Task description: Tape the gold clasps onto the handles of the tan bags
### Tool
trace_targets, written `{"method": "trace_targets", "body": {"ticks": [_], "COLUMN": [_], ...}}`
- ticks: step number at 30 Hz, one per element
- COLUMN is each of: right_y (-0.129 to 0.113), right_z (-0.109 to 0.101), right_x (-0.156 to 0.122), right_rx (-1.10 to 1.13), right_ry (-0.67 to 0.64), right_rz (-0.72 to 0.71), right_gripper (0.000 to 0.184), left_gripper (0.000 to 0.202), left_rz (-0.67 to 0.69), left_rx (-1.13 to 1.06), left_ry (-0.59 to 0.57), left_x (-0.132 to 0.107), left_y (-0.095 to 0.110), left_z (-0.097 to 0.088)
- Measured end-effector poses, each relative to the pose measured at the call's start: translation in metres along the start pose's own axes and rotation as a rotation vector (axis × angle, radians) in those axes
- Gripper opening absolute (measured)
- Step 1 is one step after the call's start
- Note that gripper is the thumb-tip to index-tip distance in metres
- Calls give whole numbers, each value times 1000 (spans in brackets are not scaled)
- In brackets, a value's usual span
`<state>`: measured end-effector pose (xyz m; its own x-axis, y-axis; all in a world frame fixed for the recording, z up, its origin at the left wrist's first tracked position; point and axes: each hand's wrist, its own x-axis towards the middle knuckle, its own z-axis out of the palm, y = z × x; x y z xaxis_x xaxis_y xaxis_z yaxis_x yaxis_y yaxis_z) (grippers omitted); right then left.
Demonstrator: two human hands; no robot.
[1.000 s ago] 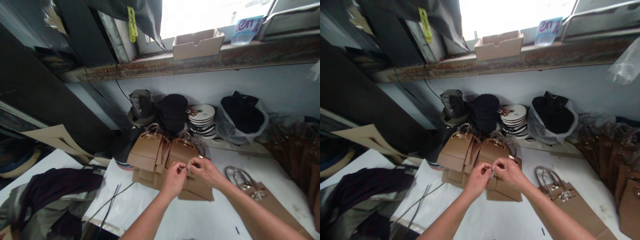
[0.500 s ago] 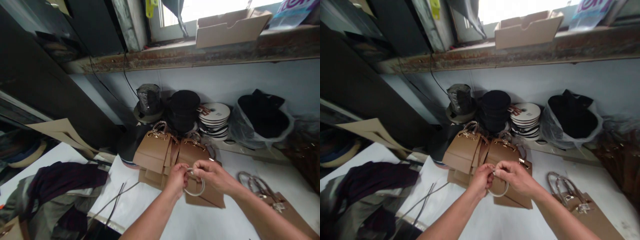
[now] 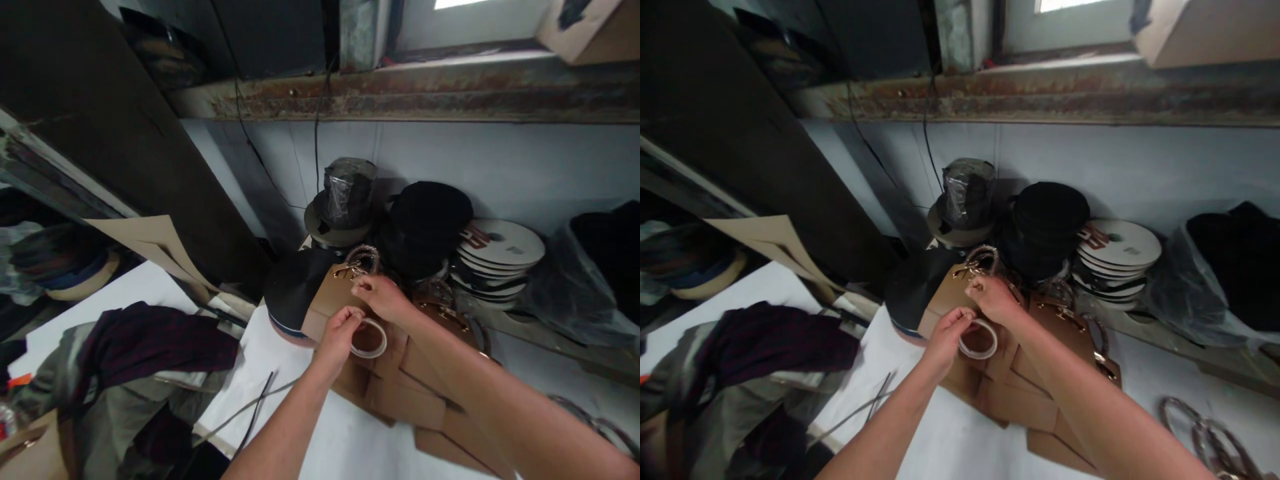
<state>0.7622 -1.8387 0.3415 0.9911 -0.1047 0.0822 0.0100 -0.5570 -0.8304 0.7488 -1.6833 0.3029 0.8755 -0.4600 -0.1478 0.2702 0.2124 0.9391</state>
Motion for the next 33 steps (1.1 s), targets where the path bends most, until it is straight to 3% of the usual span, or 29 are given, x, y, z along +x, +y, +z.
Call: {"method": "trace_targets", "body": {"ticks": [2, 6, 10, 15, 21, 24, 27, 30, 33], "right_y": [8, 22, 22, 14, 18, 21, 26, 36, 42], "right_z": [6, 9, 7, 2, 3, 4, 5, 3, -1], "right_x": [6, 17, 37, 54, 63, 60, 55, 52, 57], "right_rx": [-41, -25, -30, -55, -151, -191, -358, -540, -626], "right_ry": [79, 213, 117, -6, -57, 2, 27, -55, -158], "right_rz": [-6, 139, 163, 337, 366, 273, -11, -260, -340], "right_gripper": [20, 29, 30, 25, 24, 28, 20, 22, 25], "left_gripper": [17, 13, 14, 13, 15, 16, 16, 16, 18], "left_rz": [-32, -47, -52, -80, -96, -103, -95, -110, -157], "left_rx": [-59, -92, -79, -109, -152, -145, -146, -181, -289], "left_ry": [-6, -32, -69, -101, -117, -116, -115, -115, -116], "left_x": [7, 9, 10, 13, 15, 14, 14, 14, 13], "left_y": [-6, -11, -10, -10, -10, -9, -9, -8, -3], "left_z": [-9, -16, -22, -30, -35, -36, -37, -37, -40]}}
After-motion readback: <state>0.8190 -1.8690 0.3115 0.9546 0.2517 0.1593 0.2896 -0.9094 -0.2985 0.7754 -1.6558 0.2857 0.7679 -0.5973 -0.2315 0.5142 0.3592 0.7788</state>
